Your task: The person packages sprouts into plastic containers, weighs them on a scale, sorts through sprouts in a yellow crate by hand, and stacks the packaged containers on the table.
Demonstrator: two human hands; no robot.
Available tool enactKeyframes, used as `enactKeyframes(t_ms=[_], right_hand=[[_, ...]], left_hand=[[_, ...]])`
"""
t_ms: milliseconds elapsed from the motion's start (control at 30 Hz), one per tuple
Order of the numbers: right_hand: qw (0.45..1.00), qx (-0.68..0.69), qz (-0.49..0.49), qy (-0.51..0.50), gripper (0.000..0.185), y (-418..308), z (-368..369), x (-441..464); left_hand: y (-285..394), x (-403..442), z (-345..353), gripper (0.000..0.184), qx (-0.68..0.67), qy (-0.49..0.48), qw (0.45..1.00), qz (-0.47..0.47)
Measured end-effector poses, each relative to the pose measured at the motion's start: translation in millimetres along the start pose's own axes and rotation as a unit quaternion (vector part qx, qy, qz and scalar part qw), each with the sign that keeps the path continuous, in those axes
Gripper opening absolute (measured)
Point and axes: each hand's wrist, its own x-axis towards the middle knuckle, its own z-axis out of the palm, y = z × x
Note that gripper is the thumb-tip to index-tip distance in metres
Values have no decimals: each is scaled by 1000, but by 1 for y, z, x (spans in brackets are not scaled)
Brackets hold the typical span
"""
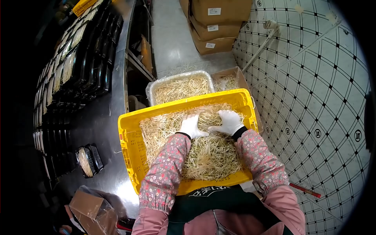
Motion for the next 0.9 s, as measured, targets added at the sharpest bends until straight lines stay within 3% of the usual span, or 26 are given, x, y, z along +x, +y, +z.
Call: enactKeyframes(t_ms=[133,300,333,367,433,500,533,633,667,767,833,900], right_hand=[[991,95,42,-84,95,24,-12,37],[975,77,115,-175,103,19,11,65],[978,95,86,-162,99,11,3,57],[972,66,79,-212,96,4,-7,50],[978,87,42,-187,92,-5,-16,23],[990,52,-31,-127,86,-6,-23,0],[994,42,-59,-86,84,-10,-32,-10],[985,-19,-60,-159,92,-16,-37,-13],[985,-21,-60,-160,92,-13,-37,-14],[981,42,-134,-136,101,1,-31,-18],[983,10,-152,-105,110,12,-26,-22],[983,-4,-147,-113,114,18,-11,-15]], left_hand=[[-8,-22,24,105,-26,119,991,57],[-2,-29,30,99,-34,150,987,52],[-4,-31,32,99,-22,164,984,63],[-6,-33,33,98,-9,177,981,74],[-1,-46,18,92,-33,117,990,76],[-5,-59,16,96,-29,170,974,146],[-2,-63,4,102,-22,141,980,141],[10,-50,-20,124,72,137,979,130],[10,-42,-23,129,78,90,983,141],[-2,-12,-10,127,66,-83,992,74],[-5,-9,3,122,86,-62,991,81],[1,-10,7,114,54,-92,994,24]])
